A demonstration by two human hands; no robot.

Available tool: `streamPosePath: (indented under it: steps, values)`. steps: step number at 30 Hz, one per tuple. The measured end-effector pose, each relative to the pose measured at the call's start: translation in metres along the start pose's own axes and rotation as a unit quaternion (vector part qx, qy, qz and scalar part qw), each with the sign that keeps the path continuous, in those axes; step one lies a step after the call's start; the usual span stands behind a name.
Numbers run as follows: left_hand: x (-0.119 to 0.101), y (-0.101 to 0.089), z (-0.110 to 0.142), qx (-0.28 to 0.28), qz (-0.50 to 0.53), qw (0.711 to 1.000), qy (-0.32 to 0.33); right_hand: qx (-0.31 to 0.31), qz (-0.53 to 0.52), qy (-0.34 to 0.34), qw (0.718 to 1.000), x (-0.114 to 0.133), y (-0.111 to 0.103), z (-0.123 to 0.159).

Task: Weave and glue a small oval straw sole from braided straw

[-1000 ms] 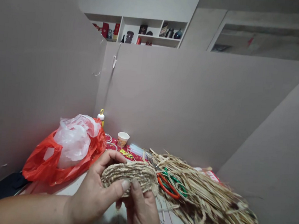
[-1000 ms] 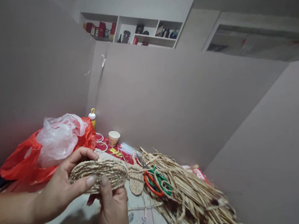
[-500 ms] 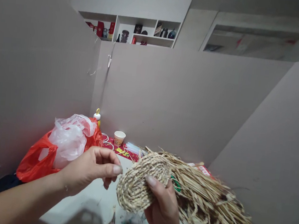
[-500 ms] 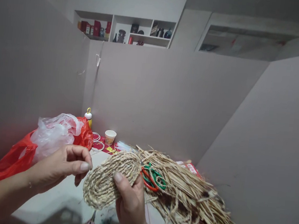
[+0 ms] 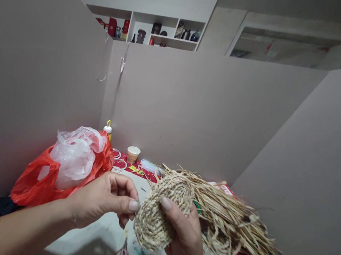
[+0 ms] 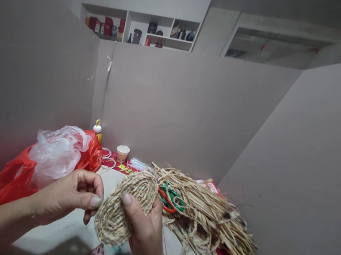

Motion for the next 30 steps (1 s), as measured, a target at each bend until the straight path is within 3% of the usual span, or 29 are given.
streamPosePath:
  steps: [9, 20, 30]
  values:
    - [-0.004, 0.006, 0.0, -0.005, -0.007, 1.0, -0.003, 0.005, 0.033, -0.002, 0.999, 0.006, 0.006, 0.003]
    - [-0.003, 0.007, 0.001, -0.006, -0.028, 1.0, 0.0, -0.023, 0.095, -0.039, 0.994, 0.004, -0.004, 0.003]
    - [-0.002, 0.009, 0.003, -0.015, -0.036, 0.999, 0.016, -0.002, 0.083, -0.027, 0.996, 0.011, 0.008, 0.004]
Point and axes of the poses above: each hand's wrist, its own z-axis away from the middle knuckle, its own y-axis out of the palm, x = y × z, the point moved 3 cm from there along -z, towards the middle knuckle, and after that the axes turned 9 degrees about -z, right-handed, at the moved point
